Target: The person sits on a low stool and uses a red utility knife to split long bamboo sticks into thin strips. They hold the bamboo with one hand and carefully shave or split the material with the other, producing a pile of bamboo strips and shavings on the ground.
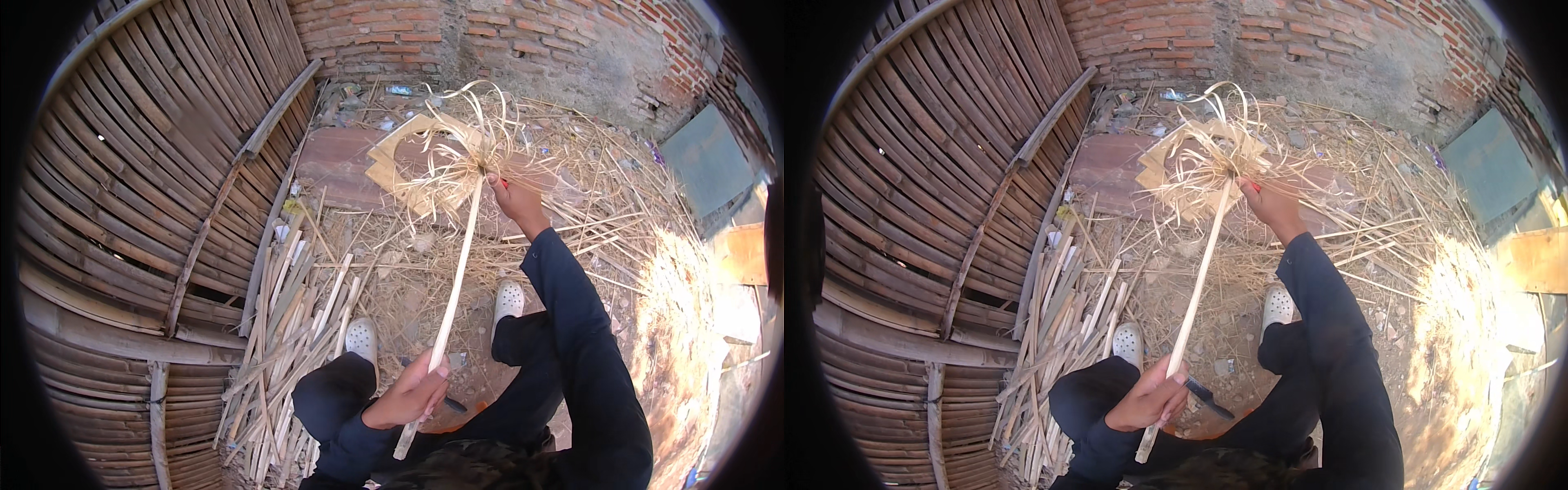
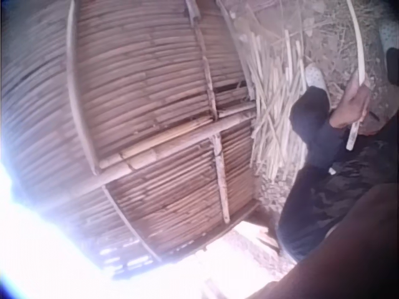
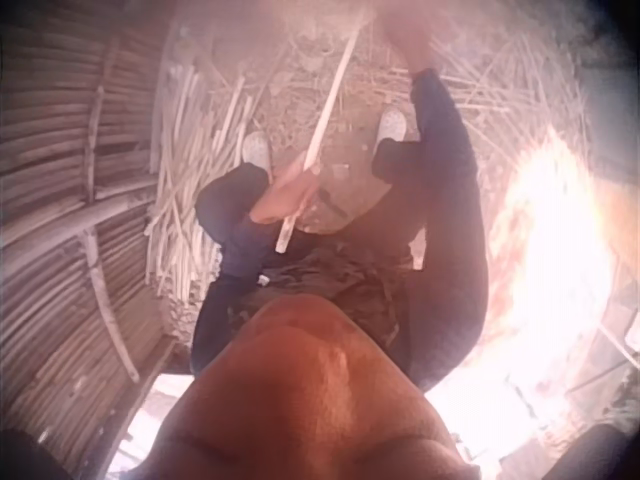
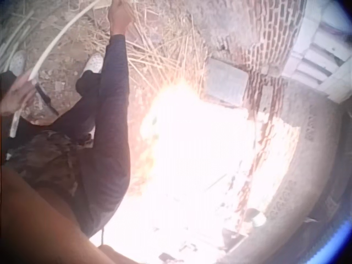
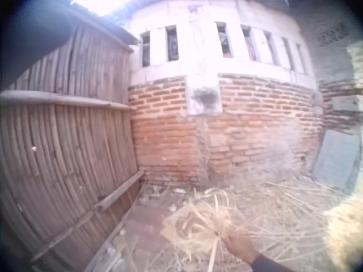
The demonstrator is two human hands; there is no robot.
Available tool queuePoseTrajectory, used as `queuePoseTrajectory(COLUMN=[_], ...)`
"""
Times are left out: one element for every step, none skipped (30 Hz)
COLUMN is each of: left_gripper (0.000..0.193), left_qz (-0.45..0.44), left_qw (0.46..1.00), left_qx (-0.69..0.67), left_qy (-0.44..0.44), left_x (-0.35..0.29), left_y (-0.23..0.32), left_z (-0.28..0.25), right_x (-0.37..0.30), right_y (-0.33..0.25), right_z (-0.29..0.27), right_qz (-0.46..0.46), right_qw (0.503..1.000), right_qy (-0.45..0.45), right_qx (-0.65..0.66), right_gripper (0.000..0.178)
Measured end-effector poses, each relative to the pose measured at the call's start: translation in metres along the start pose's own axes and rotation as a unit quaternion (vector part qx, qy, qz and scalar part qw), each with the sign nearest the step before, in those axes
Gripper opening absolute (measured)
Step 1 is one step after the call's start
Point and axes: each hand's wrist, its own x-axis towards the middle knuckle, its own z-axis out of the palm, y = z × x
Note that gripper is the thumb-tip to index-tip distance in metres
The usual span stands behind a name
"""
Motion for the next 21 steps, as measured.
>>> queuePoseTrajectory(left_gripper=[0.015,0.015,0.016,0.017,0.017,0.017,0.017,0.017,0.017,0.017,0.018,0.018,0.018,0.018,0.018,0.018,0.018,0.018,0.018,0.019,0.019], left_qz=[-0.002,-0.001,0.0,-0.001,0.013,0.027,0.042,0.055,0.066,0.075,0.078,0.086,0.094,0.102,0.088,0.076,0.064,0.057,0.053,0.049,0.051], left_qw=[1.0,1.0,0.999,0.999,0.999,0.998,0.997,0.996,0.996,0.995,0.994,0.993,0.992,0.99,0.991,0.991,0.992,0.992,0.993,0.992,0.992], left_qx=[0.01,0.017,0.025,0.035,0.027,0.019,0.01,0.005,0.0,-0.005,-0.016,0.003,0.022,0.041,0.052,0.061,0.071,0.064,0.056,0.053,0.057], left_qy=[0.006,0.013,0.02,0.027,0.038,0.049,0.062,0.064,0.067,0.069,0.078,0.083,0.086,0.089,0.089,0.087,0.085,0.09,0.093,0.101,0.099], left_x=[0.003,0.005,0.007,0.008,0.007,0.006,0.004,0.005,0.007,0.007,0.008,0.008,0.009,0.009,0.007,0.005,0.004,0.003,0.004,0.004,0.004], left_y=[-0.002,-0.003,-0.004,-0.005,-0.004,-0.004,-0.004,-0.004,-0.004,-0.003,0.0,-0.001,-0.004,-0.005,-0.005,-0.003,-0.002,-0.001,0.001,0.004,0.005], left_z=[0.001,-0.001,-0.005,-0.007,-0.008,-0.008,-0.009,-0.01,-0.012,-0.013,-0.013,-0.012,-0.011,-0.01,-0.01,-0.009,-0.009,-0.01,-0.01,-0.011,-0.01], right_x=[-0.002,-0.006,-0.01,-0.012,-0.01,-0.023,-0.044,-0.062,-0.079,-0.092,-0.101,-0.106,-0.105,-0.101,-0.092,-0.082,-0.07,-0.074,-0.081,-0.087,-0.093], right_y=[-0.002,-0.005,-0.01,-0.016,-0.029,-0.043,-0.056,-0.067,-0.077,-0.084,-0.092,-0.096,-0.093,-0.09,-0.085,-0.078,-0.069,-0.07,-0.074,-0.081,-0.087], right_z=[-0.001,-0.001,-0.001,-0.001,-0.006,-0.01,-0.01,-0.01,-0.01,-0.012,-0.015,-0.015,-0.015,-0.012,-0.007,-0.006,-0.01,-0.006,-0.001,0.003,-0.003], right_qz=[0.031,0.061,0.092,0.125,0.139,0.044,-0.053,-0.095,-0.136,-0.203,-0.27,-0.336,-0.352,-0.319,-0.284,-0.249,-0.267,-0.257,-0.249,-0.242,-0.296], right_qw=[0.999,0.996,0.991,0.984,0.979,0.985,0.982,0.974,0.964,0.957,0.944,0.927,0.925,0.942,0.956,0.967,0.963,0.965,0.966,0.967,0.953], right_qy=[-0.013,-0.025,-0.037,-0.048,-0.11,-0.125,-0.139,-0.166,-0.194,-0.184,-0.171,-0.157,-0.137,-0.105,-0.073,-0.04,-0.035,-0.052,-0.067,-0.08,-0.065], right_qx=[0.029,0.058,0.086,0.116,0.097,0.108,0.118,0.118,0.118,0.098,0.079,0.059,0.03,0.029,0.027,0.022,-0.022,-0.01,0.001,0.018,0.007], right_gripper=[0.068,0.07,0.072,0.074,0.073,0.07,0.068,0.065,0.062,0.061,0.059,0.058,0.057,0.057,0.057,0.057,0.056,0.056,0.056,0.056,0.057])
